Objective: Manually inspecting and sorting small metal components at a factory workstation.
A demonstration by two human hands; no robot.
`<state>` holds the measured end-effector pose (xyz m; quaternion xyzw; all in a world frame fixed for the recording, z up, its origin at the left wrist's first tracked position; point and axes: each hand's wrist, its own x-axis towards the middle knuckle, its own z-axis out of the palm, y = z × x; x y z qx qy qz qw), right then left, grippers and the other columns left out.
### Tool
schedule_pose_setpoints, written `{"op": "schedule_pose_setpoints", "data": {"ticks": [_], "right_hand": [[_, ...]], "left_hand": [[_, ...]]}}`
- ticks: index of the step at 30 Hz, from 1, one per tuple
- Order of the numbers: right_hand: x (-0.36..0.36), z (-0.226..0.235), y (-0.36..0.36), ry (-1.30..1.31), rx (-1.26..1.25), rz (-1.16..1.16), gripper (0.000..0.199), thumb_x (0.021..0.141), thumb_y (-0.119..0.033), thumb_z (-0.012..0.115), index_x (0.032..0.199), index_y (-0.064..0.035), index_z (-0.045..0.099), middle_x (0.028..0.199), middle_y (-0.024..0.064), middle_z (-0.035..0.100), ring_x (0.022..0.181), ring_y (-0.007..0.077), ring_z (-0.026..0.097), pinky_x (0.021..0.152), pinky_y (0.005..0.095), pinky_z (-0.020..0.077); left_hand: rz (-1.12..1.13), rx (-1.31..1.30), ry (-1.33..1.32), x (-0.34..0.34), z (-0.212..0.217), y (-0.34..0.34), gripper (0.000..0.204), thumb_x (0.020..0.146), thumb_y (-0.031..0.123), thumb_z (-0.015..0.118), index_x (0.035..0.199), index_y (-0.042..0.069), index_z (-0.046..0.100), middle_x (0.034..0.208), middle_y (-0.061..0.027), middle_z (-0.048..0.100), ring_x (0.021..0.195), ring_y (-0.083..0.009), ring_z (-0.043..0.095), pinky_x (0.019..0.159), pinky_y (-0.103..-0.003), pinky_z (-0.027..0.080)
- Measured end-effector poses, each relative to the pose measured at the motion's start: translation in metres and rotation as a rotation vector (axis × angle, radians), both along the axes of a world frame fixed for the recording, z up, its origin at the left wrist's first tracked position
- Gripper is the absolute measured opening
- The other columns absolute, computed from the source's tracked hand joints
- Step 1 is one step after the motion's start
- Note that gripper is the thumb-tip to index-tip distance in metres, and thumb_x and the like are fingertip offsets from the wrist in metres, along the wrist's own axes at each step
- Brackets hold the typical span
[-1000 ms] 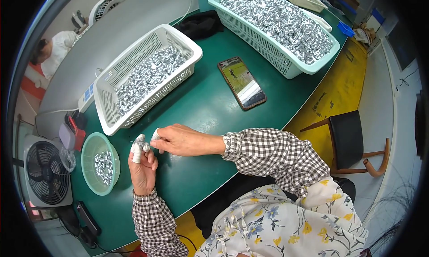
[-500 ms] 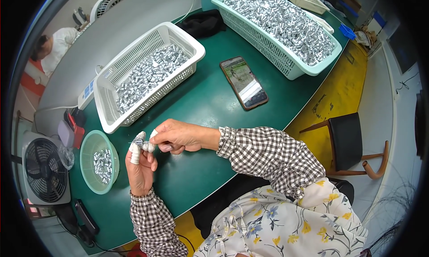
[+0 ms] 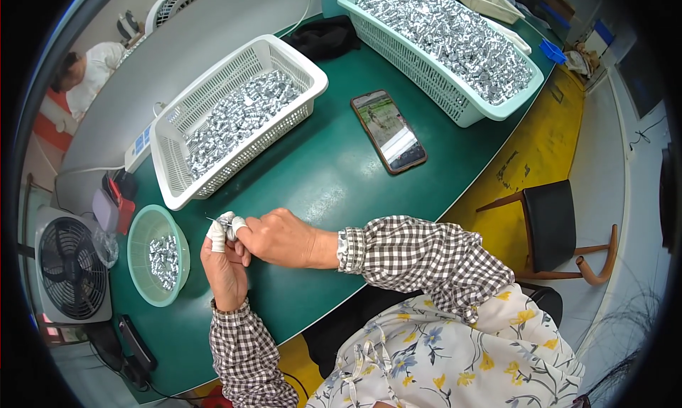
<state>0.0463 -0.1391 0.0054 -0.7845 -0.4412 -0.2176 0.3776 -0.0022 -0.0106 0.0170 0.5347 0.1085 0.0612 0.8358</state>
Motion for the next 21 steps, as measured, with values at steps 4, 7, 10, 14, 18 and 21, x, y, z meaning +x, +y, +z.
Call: {"op": "schedule_pose_setpoints", "data": {"ticks": [4, 7, 10, 14, 18, 21], "right_hand": [[-0.003, 0.003, 0.005, 0.033, -0.013, 0.0, 0.013, 0.079, -0.007, 0.051, 0.067, -0.003, 0.045, 0.054, 0.0097, 0.053, 0.045, 0.0207, 0.056, 0.039, 0.0318, 0.0424], [0.001, 0.008, 0.009, 0.271, 0.105, 0.038, 0.014, 0.08, -0.008, 0.051, 0.069, -0.0019, 0.047, 0.053, 0.0087, 0.052, 0.044, 0.0193, 0.054, 0.038, 0.0306, 0.0409], [0.011, 0.018, 0.007, 1.597, 0.526, 0.597, 0.015, 0.079, -0.01, 0.051, 0.07, 0.0008, 0.049, 0.053, 0.0109, 0.052, 0.051, 0.023, 0.06, 0.041, 0.0304, 0.0448], [0.011, 0.016, 0.004, 1.699, 0.556, 0.684, 0.016, 0.082, -0.01, 0.048, 0.071, 0.002, 0.049, 0.054, 0.0118, 0.052, 0.051, 0.0244, 0.06, 0.042, 0.032, 0.0455], [0.004, 0.013, 0.012, 0.697, 0.386, 0.299, 0.015, 0.081, -0.01, 0.048, 0.071, 0.0019, 0.049, 0.054, 0.012, 0.053, 0.052, 0.0255, 0.06, 0.043, 0.0332, 0.046], [-0.004, 0.007, 0.01, 0.215, 0.106, 0.109, 0.016, 0.083, -0.01, 0.05, 0.072, 0.0016, 0.048, 0.054, 0.0122, 0.052, 0.049, 0.0247, 0.058, 0.043, 0.0323, 0.0454]], "left_hand": [[0.022, -0.047, -0.002, -0.002, 0.002, -0.002, 0.029, 0.092, 0.026, 0.044, 0.104, 0.001, 0.052, 0.071, 0.0011, 0.05, 0.052, -0.0044, 0.042, 0.039, -0.018, 0.033], [-0.004, -0.015, -0.074, -0.001, -0.003, 0.002, 0.029, 0.092, 0.027, 0.044, 0.103, 0.001, 0.052, 0.071, 0.0017, 0.049, 0.052, -0.0043, 0.042, 0.039, -0.018, 0.032], [0.03, -0.031, -0.062, -0.003, 0.002, 0.002, 0.03, 0.092, 0.028, 0.044, 0.103, 0.002, 0.052, 0.071, 0.0019, 0.049, 0.052, -0.0042, 0.042, 0.039, -0.018, 0.031], [0.043, -0.071, -0.022, -0.003, 0.008, -0.002, 0.031, 0.092, 0.029, 0.044, 0.102, 0.002, 0.053, 0.071, 0.002, 0.049, 0.052, -0.004, 0.041, 0.039, -0.018, 0.03], [0.025, -0.049, -0.041, -0.001, 0.004, 0.004, 0.031, 0.092, 0.029, 0.045, 0.102, 0.002, 0.054, 0.07, 0.002, 0.049, 0.052, -0.0039, 0.04, 0.039, -0.017, 0.03], [0.016, -0.031, -0.045, -0.002, 0.002, 0.007, 0.031, 0.092, 0.029, 0.045, 0.101, 0.001, 0.055, 0.07, 0.0021, 0.049, 0.051, -0.0038, 0.04, 0.039, -0.017, 0.03]]}}
